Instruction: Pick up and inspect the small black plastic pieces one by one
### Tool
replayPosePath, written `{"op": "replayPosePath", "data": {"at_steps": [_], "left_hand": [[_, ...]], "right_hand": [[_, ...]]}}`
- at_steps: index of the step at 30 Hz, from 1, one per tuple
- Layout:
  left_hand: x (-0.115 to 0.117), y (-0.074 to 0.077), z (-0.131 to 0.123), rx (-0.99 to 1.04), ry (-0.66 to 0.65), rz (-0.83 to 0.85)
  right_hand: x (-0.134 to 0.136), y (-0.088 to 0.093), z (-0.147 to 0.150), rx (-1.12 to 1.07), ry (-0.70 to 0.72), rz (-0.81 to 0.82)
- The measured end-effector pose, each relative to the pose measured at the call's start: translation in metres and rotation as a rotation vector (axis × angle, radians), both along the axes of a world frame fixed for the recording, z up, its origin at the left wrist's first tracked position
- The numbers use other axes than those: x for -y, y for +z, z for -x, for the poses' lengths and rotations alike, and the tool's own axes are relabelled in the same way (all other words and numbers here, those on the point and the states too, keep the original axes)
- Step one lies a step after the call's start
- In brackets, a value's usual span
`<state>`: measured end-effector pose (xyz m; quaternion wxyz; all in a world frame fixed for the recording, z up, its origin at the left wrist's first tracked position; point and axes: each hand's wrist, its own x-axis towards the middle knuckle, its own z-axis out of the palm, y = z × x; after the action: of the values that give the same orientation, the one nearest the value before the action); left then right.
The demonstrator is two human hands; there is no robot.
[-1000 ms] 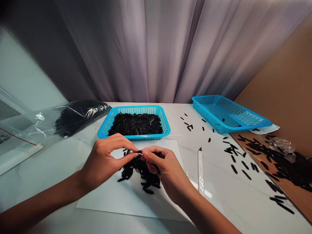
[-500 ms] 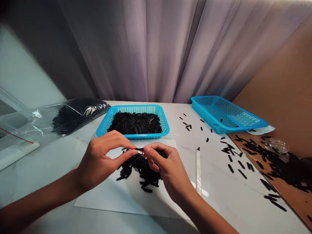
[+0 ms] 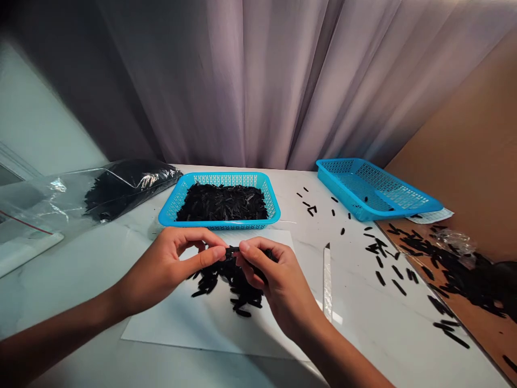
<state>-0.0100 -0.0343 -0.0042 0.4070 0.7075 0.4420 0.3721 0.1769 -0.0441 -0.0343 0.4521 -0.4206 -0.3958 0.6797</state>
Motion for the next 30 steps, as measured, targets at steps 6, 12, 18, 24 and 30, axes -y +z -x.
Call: {"op": "replayPosePath", "data": {"at_steps": [6, 12, 18, 24, 30], "left_hand": [[-0.0001, 0.0013, 0.0008, 0.060, -0.047, 0.057], [0.0034, 0.0015, 0.0016, 0.047, -0.023, -0.003], [0.0076, 0.0014, 0.0020, 0.033, 0.014, -0.080], [0.0079, 0.0017, 0.0019, 0.051, 0.010, -0.093], [0.0066, -0.0007, 0.0016, 0.034, 0.040, -0.094]], "right_hand": [[0.0013, 0.0007, 0.0004, -0.015, 0.011, -0.032], [0.0019, -0.0005, 0.0018, -0.012, -0.017, -0.095], [0.0025, 0.0030, 0.0004, -0.026, -0.023, -0.128], [0.0032, 0.0021, -0.0008, -0.092, 0.009, -0.115], [-0.0033, 0.0005, -0.0025, -0.145, -0.043, -0.070]]}}
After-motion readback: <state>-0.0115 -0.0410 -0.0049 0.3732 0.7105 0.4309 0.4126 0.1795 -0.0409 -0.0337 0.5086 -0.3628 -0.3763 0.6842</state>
